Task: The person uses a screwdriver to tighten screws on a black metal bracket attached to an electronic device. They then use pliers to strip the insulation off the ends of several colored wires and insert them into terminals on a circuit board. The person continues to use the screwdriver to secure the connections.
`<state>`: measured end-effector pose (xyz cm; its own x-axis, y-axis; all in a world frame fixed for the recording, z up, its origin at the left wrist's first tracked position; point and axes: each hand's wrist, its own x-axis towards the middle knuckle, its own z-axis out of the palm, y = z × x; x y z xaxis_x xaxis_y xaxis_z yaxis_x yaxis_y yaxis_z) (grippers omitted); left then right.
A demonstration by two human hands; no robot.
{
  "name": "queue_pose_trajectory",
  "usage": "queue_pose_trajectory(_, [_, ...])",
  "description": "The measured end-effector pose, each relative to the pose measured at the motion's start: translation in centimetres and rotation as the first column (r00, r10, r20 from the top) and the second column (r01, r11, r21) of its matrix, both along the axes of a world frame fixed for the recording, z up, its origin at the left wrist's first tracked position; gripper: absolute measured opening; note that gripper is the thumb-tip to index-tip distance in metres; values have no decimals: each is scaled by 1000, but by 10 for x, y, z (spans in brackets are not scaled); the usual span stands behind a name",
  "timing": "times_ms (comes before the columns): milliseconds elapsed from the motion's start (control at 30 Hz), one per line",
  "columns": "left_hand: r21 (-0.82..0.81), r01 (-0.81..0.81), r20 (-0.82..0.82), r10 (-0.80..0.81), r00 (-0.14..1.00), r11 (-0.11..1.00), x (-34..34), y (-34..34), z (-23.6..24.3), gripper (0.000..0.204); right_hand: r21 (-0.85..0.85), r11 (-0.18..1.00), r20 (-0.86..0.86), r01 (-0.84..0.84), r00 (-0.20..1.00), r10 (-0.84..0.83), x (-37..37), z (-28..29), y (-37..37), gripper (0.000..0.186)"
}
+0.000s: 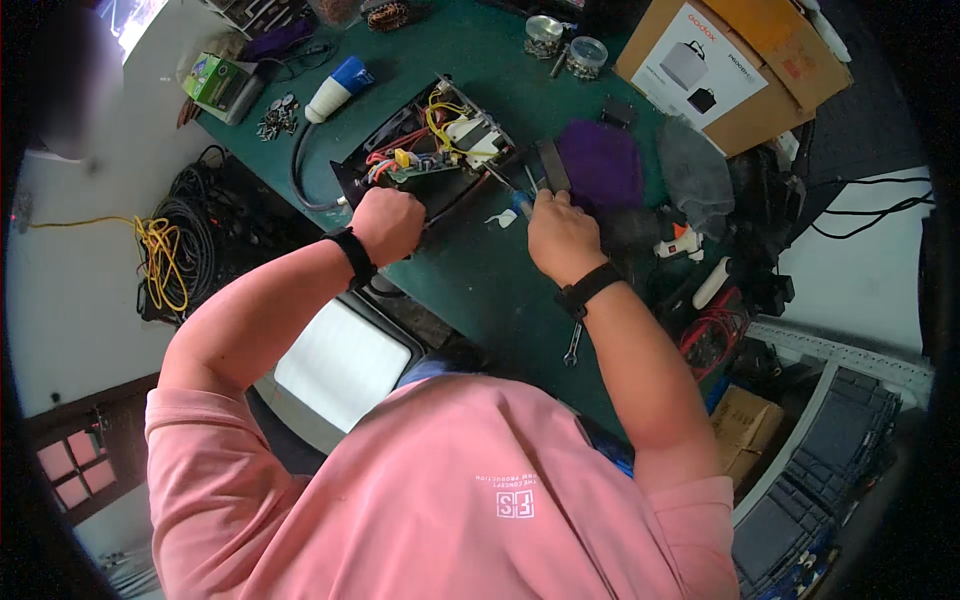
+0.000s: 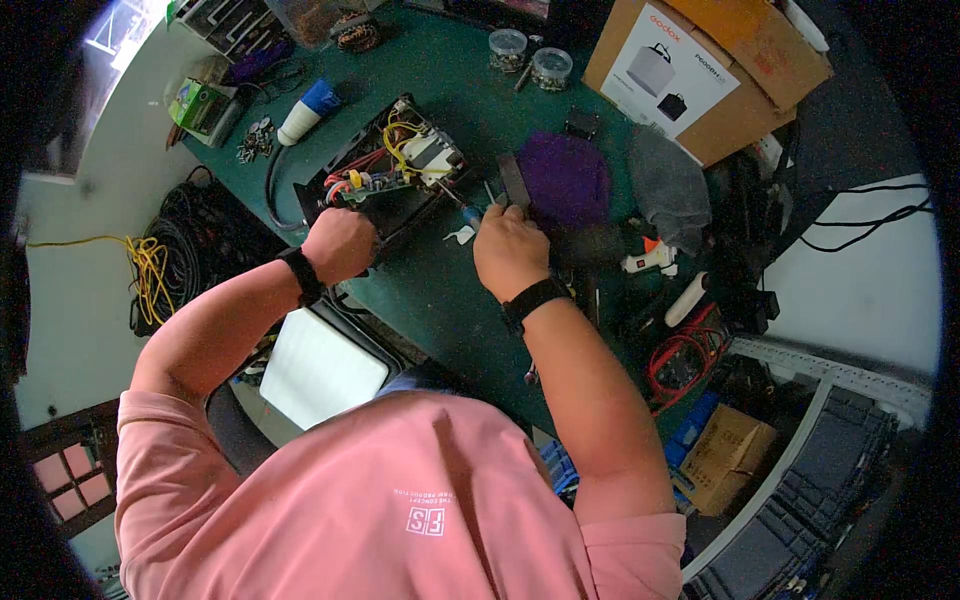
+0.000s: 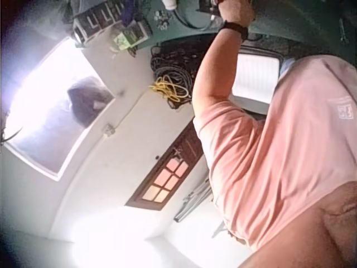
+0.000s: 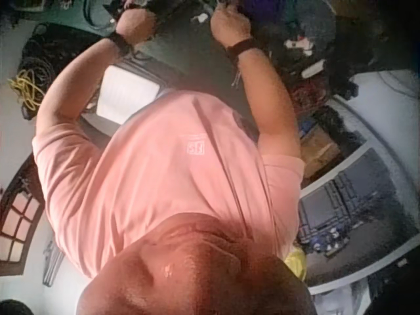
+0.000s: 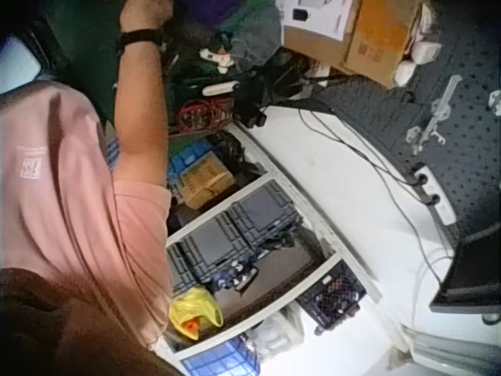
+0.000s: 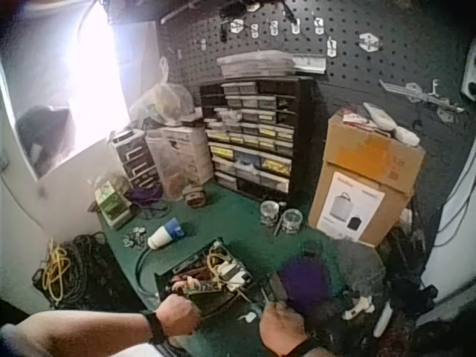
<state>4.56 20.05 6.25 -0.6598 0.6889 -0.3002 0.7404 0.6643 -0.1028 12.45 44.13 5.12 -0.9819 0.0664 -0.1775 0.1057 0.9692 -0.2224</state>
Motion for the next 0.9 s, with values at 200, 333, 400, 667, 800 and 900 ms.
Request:
queue_pose_trajectory(200, [-21,-147,36,147,988,989,-10,3,28,24,12,1000,-41,-11,999,12,4,-10,0,24])
queue_pose_trajectory(333, [-45,-135,58,137,989,990,-18,5,46,25,6,1000,2,10,1000,-10,5,-7,-1,24])
queue_pose_trajectory(400, [-28,-130,46,131,990,991,-27,3,50,25,12,1000,19,5,1000,-5,5,-4,-3,24])
queue_pose_trajectory(667, [-80,-51,37,54,998,996,-39,-11,49,21,48,999,3,-3,1000,3,9,-2,-7,23])
queue_pose_trajectory(800, [41,18,-28,-17,999,999,-28,-12,34,16,5,1000,-77,24,997,-23,10,-12,-8,22])
queue_pose_trajectory(900, [-67,80,-131,-89,987,995,-11,-1,25,10,-112,993,-46,40,998,-45,16,-5,-6,24])
